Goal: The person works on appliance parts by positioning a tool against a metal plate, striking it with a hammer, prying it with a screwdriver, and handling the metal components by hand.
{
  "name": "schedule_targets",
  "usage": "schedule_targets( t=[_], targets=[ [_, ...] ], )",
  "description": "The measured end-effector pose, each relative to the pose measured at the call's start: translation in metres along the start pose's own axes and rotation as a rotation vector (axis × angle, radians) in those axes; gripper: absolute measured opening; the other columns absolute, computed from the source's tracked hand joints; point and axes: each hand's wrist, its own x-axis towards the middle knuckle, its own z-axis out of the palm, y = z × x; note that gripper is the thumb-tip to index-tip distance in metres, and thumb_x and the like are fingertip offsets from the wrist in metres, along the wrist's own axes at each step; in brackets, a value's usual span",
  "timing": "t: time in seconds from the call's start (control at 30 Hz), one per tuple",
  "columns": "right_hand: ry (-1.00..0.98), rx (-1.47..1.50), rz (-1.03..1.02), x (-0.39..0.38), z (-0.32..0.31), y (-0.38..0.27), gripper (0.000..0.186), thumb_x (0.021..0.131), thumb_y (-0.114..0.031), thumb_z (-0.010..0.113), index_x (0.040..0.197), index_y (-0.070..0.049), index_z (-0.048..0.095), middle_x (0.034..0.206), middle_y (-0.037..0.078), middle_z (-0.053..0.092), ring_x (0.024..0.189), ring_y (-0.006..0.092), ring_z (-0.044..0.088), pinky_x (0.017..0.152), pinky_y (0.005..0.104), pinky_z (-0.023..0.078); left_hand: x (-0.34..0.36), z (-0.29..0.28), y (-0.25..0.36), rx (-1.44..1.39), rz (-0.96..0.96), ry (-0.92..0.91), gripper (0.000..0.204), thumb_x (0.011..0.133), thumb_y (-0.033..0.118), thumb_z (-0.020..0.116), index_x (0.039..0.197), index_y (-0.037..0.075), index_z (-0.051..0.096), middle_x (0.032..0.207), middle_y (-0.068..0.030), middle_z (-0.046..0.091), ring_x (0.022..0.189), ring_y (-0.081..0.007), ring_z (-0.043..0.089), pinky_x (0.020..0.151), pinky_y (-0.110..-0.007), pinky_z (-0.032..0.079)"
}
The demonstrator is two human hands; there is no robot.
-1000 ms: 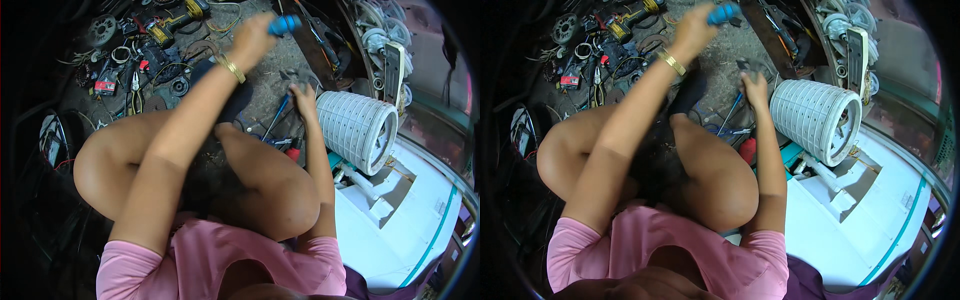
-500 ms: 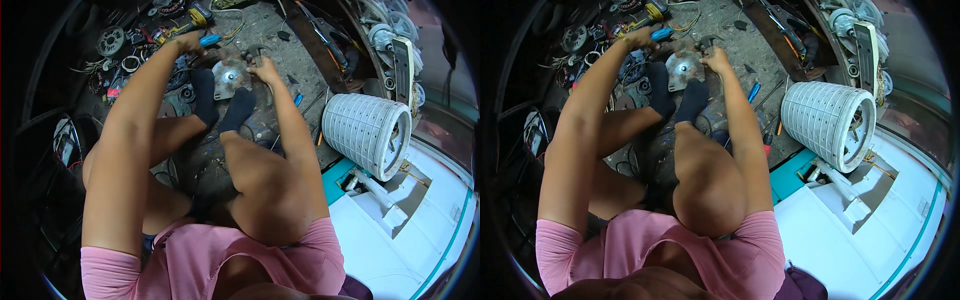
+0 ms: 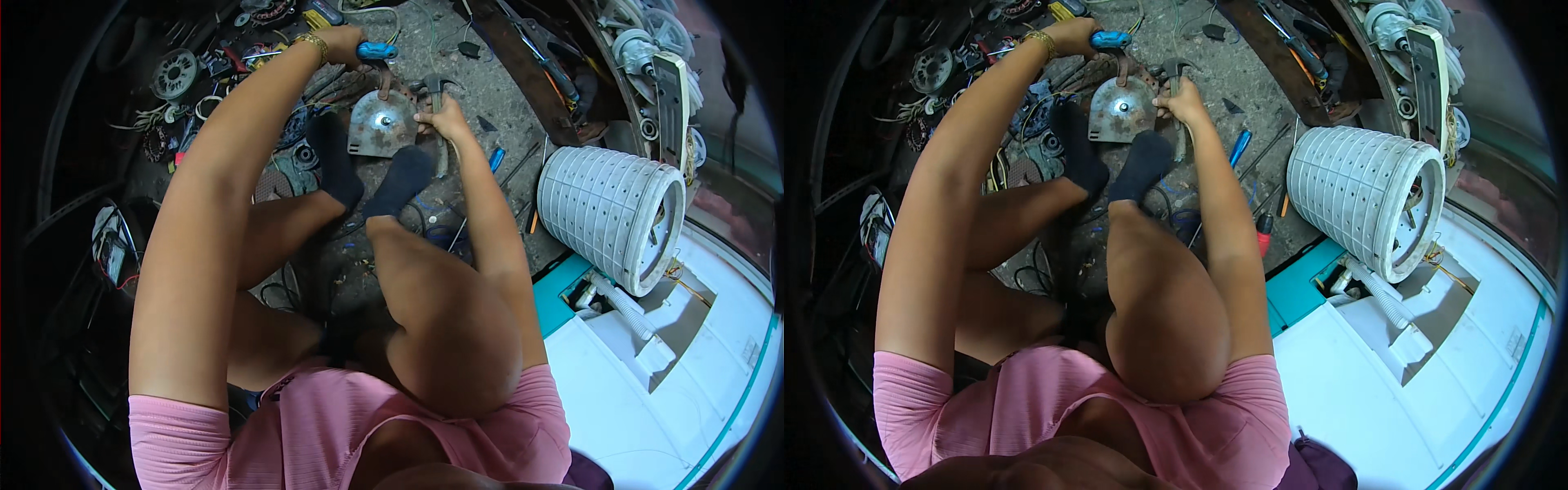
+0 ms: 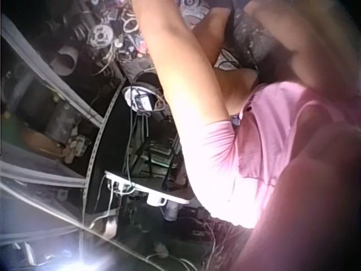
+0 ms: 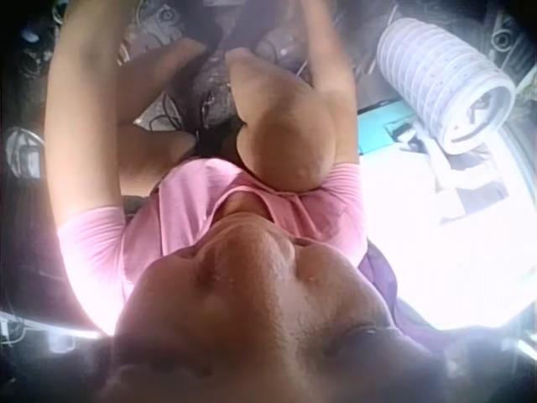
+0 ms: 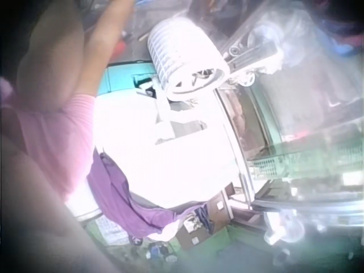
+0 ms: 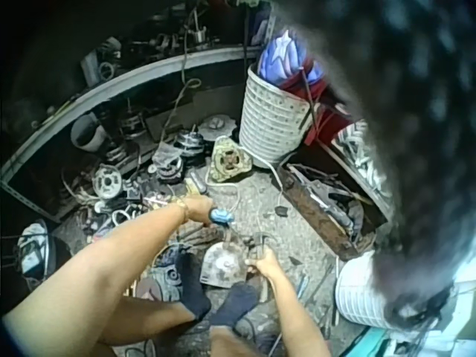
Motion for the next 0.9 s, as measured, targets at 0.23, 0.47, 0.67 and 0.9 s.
schedule_targets(
  t=[0.23,0.47,0.67,0.9],
  targets=[
    [0.118,-0.094,0.035,-0.002,0.009,-0.011,0.043,0.077,0.002,0.081,0.107,0.001,0.05,0.075,0.014,0.066,0.058,0.0226,0.069,0.047,0.0349,0.053,-0.018,-0.008,0.005,-0.119,-0.184,-0.112,0.035,0.074,0.025,0.083,0.1,0.005,0.071,0.08,-0.0072,0.074,0.069,-0.0208,0.071,0.059,-0.037,0.055],
    [0.431,-0.802,-0.094,-0.031,-0.008,-0.055,0.053,0.074,-0.039,0.085,0.103,0.0,0.065,0.097,0.026,0.071,0.097,0.0418,0.069,0.083,0.0499,0.053,-0.054,0.004,-0.016,0.143,-0.4,-0.606,0.048,0.078,0.026,0.083,0.117,0.003,0.065,0.086,-0.0094,0.074,0.063,-0.0202,0.068,0.058,-0.037,0.056],
    [0.221,-0.728,0.082,-0.057,-0.045,-0.016,0.081,0.056,-0.052,0.091,0.11,0.003,0.066,0.102,0.024,0.072,0.097,0.0374,0.07,0.085,0.0443,0.053,-0.028,0.006,0.005,-0.314,-0.095,-0.16,0.041,0.077,0.024,0.083,0.106,0.002,0.065,0.082,-0.0109,0.07,0.063,-0.0227,0.066,0.056,-0.037,0.055],
    [0.105,-0.24,0.06,-0.038,0.026,-0.01,0.048,0.067,-0.018,0.087,0.102,0.003,0.062,0.089,0.019,0.072,0.093,0.0361,0.072,0.081,0.045,0.055,-0.045,0.032,0.014,0.066,-0.051,-0.191,0.037,0.067,0.026,0.085,0.095,0.007,0.07,0.092,-0.0175,0.073,0.09,-0.0338,0.07,0.081,-0.044,0.055]
  ],
)
